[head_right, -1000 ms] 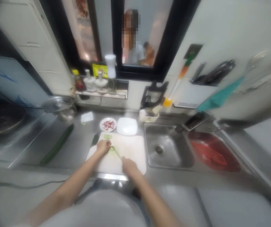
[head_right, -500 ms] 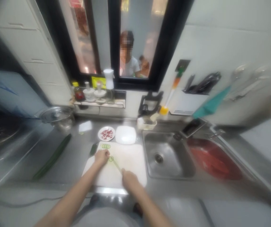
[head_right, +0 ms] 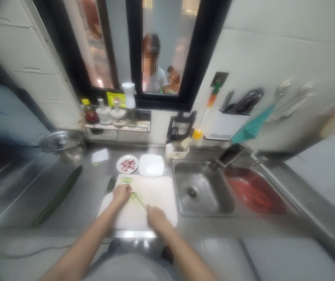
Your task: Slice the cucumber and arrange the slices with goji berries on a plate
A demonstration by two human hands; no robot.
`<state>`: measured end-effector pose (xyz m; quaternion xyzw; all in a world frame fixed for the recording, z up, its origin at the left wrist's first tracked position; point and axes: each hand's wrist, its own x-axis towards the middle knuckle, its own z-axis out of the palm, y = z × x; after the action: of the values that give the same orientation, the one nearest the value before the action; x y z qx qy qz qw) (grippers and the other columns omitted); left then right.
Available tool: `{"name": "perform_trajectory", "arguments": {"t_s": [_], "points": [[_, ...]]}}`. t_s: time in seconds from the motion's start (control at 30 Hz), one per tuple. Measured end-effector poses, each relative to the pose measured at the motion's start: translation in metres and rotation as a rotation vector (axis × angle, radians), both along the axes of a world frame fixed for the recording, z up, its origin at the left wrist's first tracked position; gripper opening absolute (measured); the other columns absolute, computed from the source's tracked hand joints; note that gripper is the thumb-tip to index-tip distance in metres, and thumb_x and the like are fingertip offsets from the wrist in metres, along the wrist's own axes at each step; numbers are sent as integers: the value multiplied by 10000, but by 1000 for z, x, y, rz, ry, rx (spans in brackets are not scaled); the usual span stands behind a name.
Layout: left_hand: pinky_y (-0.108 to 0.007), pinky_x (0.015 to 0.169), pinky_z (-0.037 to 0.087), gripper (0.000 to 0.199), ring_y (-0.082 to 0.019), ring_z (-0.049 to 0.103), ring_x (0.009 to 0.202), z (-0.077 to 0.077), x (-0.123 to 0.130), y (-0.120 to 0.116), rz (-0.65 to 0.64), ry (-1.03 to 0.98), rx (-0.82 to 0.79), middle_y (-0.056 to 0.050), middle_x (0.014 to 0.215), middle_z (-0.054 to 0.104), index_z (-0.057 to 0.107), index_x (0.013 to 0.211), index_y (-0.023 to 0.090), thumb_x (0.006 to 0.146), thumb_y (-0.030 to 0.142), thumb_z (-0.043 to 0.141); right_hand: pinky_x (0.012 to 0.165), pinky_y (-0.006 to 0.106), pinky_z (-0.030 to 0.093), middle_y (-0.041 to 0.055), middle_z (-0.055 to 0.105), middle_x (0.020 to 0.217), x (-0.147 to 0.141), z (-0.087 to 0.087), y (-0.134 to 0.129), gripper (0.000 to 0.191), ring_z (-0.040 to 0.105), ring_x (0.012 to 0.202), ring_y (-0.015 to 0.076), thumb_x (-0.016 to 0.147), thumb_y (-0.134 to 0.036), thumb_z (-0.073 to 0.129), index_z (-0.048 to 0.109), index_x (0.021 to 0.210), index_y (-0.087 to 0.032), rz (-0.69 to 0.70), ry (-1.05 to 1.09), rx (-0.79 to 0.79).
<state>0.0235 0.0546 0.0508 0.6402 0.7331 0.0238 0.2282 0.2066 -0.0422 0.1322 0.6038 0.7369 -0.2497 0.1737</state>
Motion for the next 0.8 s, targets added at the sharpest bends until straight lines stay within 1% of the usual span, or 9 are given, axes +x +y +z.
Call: {"name": "perform_trajectory", "arguments": {"t_s": [0.27,0.5,0.63,0.8], "points": [[-305,835,373,147,-214,551,1053,1,-1,-1,-10,-21,16,-27,1014,685,681,882,279,748,302,625,717,324,472,150,663,1012,4,6,7,365,647,927,238,862,-77,316,521,1154,-158,72,-32,-1],[-304,839,369,138,-210,549,1045,2,-2,-1,-9,-27,22,-19,1008,690,681,873,279,749,301,624,704,351,481,167,666,1002,8,-2,13,366,655,905,257,853,-76,331,527,1153,-152,113,-38,28],[-301,837,370,144,-208,551,1042,1,-2,0,-13,-21,21,-22,1011,689,679,877,280,743,304,633,702,346,479,166,669,997,11,-4,16,347,658,896,250,859,-87,344,536,1139,-158,134,-35,49],[-308,838,369,146,-212,552,1047,1,-2,1,-17,-12,7,-27,1005,690,680,883,284,746,299,631,705,349,473,166,669,990,13,-5,18,341,657,894,251,861,-92,341,540,1130,-161,131,-29,49]]}}
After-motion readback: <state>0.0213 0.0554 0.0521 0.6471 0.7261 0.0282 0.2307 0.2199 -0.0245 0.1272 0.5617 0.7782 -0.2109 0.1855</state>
